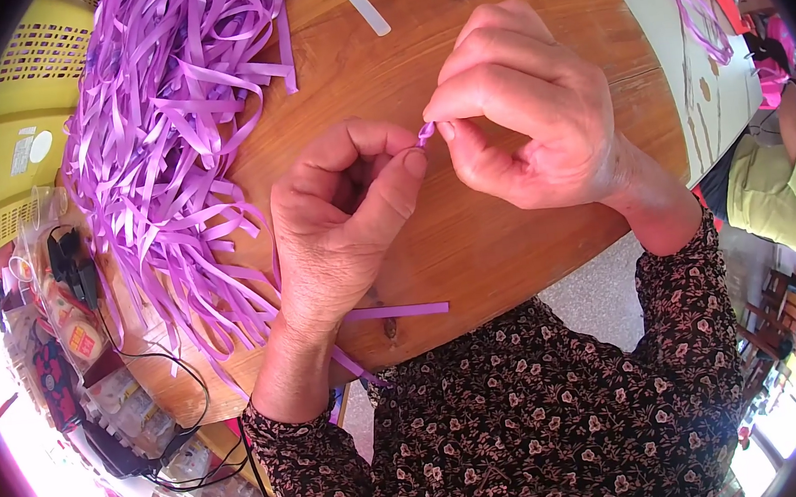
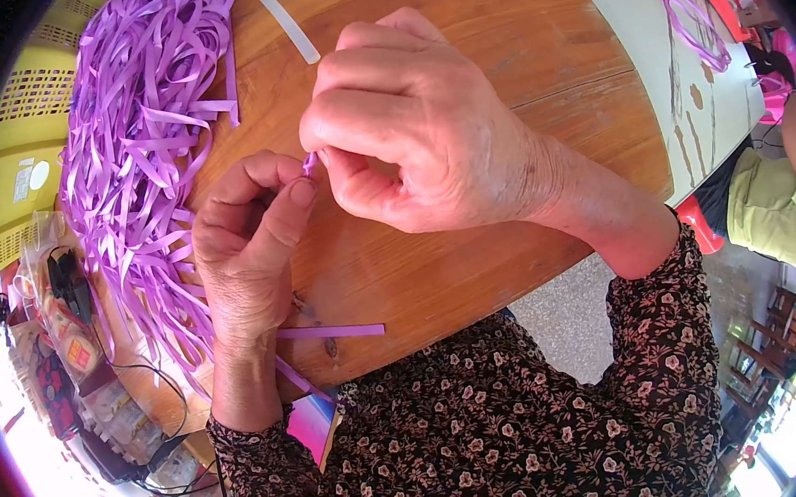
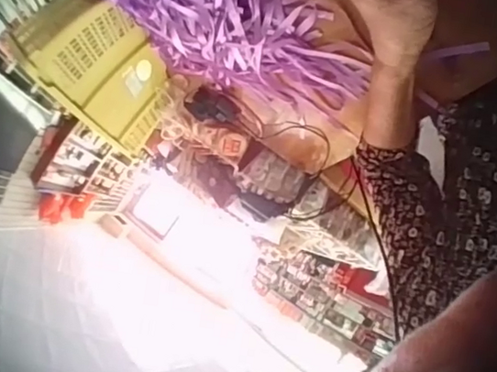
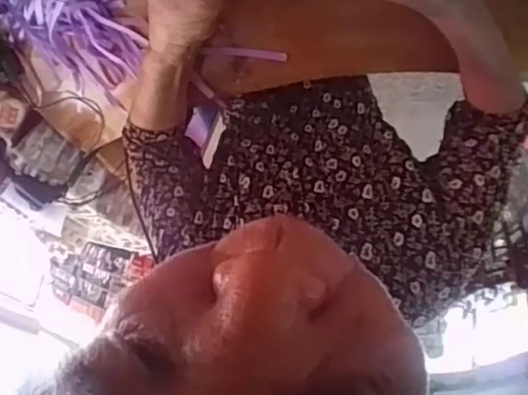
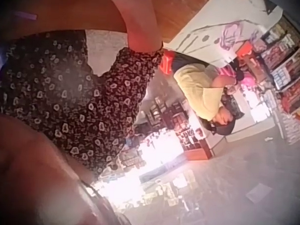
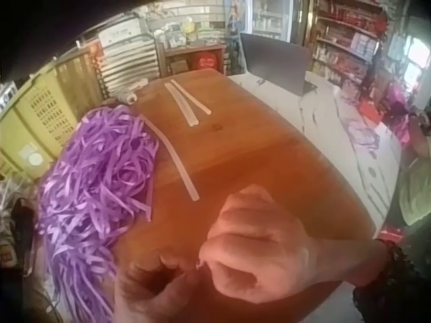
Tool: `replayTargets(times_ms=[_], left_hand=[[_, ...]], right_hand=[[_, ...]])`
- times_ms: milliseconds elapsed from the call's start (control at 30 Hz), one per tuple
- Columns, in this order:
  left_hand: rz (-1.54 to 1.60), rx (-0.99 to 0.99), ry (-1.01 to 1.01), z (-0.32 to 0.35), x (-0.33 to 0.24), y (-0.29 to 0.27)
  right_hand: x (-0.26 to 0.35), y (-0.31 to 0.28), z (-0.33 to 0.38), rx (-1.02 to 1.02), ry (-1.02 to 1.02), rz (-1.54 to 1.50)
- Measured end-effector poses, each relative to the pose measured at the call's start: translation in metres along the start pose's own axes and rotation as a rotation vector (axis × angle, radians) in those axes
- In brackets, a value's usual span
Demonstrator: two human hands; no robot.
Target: The person ties knots in purple ribbons by hand, picking up one ribbon at a time from a pile, forming a loop, and pulling the end through to tighten it.
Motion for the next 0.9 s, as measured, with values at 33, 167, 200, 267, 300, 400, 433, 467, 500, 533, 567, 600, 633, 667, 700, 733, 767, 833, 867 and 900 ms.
replayTargets(times_ms=[33, 167, 200, 267, 300, 400, 433, 467, 500, 533, 567, 600, 633, 667, 700, 733, 767, 833, 867, 900], left_hand=[[0.001, -0.004, -0.004, 0.0, 0.0, -0.001], [-0.021, -0.015, -0.024, 0.003, -0.005, 0.0], [-0.023, -0.008, -0.033, 0.003, -0.005, 0.0], [-0.024, -0.002, -0.043, 0.004, -0.006, -0.001], [-0.015, 0.003, -0.053, 0.004, -0.005, -0.002], [0.059, 0.012, -0.058, 0.003, -0.002, -0.003], [0.124, 0.016, -0.057, 0.002, -0.002, -0.003], [0.122, 0.011, -0.053, 0.002, -0.002, -0.003], [0.1, -0.048, -0.05, 0.002, -0.002, -0.003], [0.077, -0.108, -0.047, 0.003, -0.002, -0.005], [0.078, -0.104, -0.048, 0.002, -0.001, -0.006], [0.095, -0.036, -0.041, 0.002, 0.0, -0.008], [0.112, 0.032, -0.035, 0.001, 0.001, -0.008], [0.112, 0.035, -0.038, 0.002, 0.0, -0.005], [0.067, 0.014, -0.026, 0.002, -0.002, -0.003], [0.022, -0.007, -0.013, 0.002, -0.003, -0.001], [0.02, -0.006, -0.017, 0.002, -0.003, 0.0], [-0.039, -0.042, -0.018, 0.002, -0.003, -0.001], [-0.043, -0.043, -0.02, 0.001, -0.003, -0.002], [-0.106, -0.054, -0.002, 0.0, -0.003, -0.003]], right_hand=[[-0.001, 0.001, 0.0, -0.004, 0.022, -0.02], [0.002, 0.002, 0.0, 0.0, -0.033, 0.054], [0.003, 0.003, 0.001, -0.015, -0.072, 0.114], [0.006, 0.004, 0.002, -0.03, -0.111, 0.173], [0.006, 0.003, 0.001, -0.037, -0.105, 0.185], [0.001, 0.0, -0.002, 0.016, -0.032, 0.102], [-0.003, -0.001, -0.003, 0.075, 0.037, 0.006], [-0.006, -0.003, -0.003, 0.073, 0.032, 0.003], [-0.012, -0.004, -0.002, 0.048, 0.108, -0.083], [-0.018, -0.005, -0.001, 0.024, 0.183, -0.171], [-0.018, -0.008, -0.002, 0.057, 0.139, -0.132], [-0.018, -0.007, -0.002, 0.058, 0.141, -0.129], [-0.013, -0.005, -0.005, 0.08, 0.015, -0.095], [-0.008, -0.002, -0.006, 0.103, -0.108, -0.061], [-0.006, 0.0, -0.004, 0.103, -0.103, -0.059], [-0.003, 0.003, -0.001, 0.135, -0.125, -0.036], [0.001, 0.006, 0.001, 0.167, -0.147, -0.014], [0.004, 0.003, 0.003, 0.174, -0.128, 0.0], [0.005, 0.002, 0.002, 0.18, -0.117, 0.011], [0.004, 0.002, 0.003, 0.176, -0.116, 0.01]])
Point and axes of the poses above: each hand's wrist, its own z-axis away from the middle knuckle, its own y-axis out of the palm, x = y × z, the point moved 4 cm from there along -z, towards the middle knuckle, and after that the axes turned 13 degrees about -y, right-handed, at the moved point
